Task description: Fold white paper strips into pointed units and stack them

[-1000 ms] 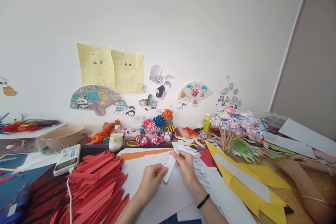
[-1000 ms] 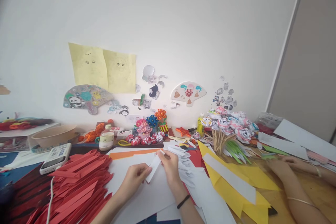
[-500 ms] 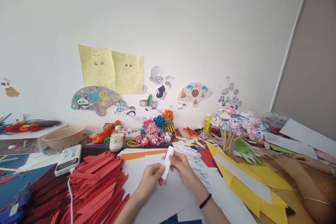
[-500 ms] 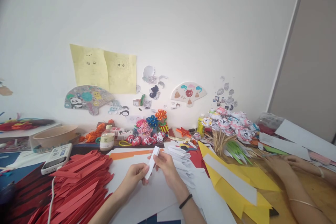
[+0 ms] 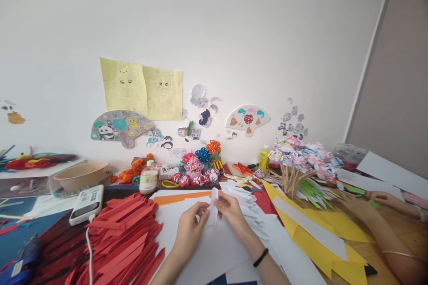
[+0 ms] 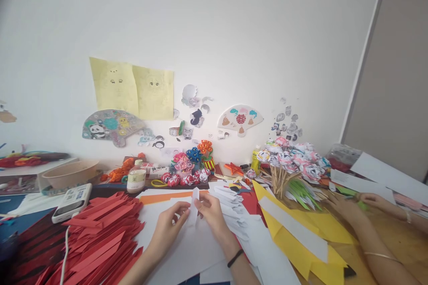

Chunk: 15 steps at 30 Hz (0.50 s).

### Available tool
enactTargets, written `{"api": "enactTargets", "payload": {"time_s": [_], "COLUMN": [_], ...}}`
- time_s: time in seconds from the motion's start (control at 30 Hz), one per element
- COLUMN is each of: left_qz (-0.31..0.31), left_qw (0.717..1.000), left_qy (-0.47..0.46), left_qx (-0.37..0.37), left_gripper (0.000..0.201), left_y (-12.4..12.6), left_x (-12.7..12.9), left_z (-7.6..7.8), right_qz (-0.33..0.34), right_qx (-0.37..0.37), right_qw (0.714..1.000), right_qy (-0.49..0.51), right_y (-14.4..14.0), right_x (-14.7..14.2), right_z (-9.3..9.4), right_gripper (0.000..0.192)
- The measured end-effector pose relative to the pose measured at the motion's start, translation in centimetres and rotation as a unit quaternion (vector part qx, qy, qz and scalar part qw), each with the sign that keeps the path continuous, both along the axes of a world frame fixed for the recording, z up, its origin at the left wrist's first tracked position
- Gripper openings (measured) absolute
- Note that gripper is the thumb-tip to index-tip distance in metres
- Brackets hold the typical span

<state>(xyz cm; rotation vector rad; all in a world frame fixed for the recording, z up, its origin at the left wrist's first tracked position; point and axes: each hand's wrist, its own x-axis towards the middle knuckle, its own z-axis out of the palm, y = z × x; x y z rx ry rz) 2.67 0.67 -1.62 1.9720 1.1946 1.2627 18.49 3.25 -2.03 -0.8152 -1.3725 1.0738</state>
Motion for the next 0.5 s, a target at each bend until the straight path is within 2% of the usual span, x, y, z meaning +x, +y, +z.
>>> {"api": "enactTargets", "payload": {"time_s": [0.17,0.3,0.5], "left_qz": [0.052,0.050,0.050], "left_qw": [0.998,0.999,0.997], "left_qy": [0.015,0.015,0.053], "left_qx": [0.011,0.015,0.018], "left_gripper": [0.025,0.028,0.035], "left_y": [-0.18,-0.43,-0.66], "left_x": [-0.13,-0.01,0.41], "left_z": [0.05,0.30,0.05], "right_qz": [0.015,0.009,-0.012], "right_qx": [-0.008,0.003,0.023], "right_qw": [1.000,0.999,0.997], "right_qy": [-0.014,-0.039,-0.068], "right_y": [-0.54,-0.51,-0.02], "right_x": [-0.06,-0.10,-0.23], "right_z": [0.48,0.28,0.03], "right_gripper": [0.045,0.044,0.030]}}
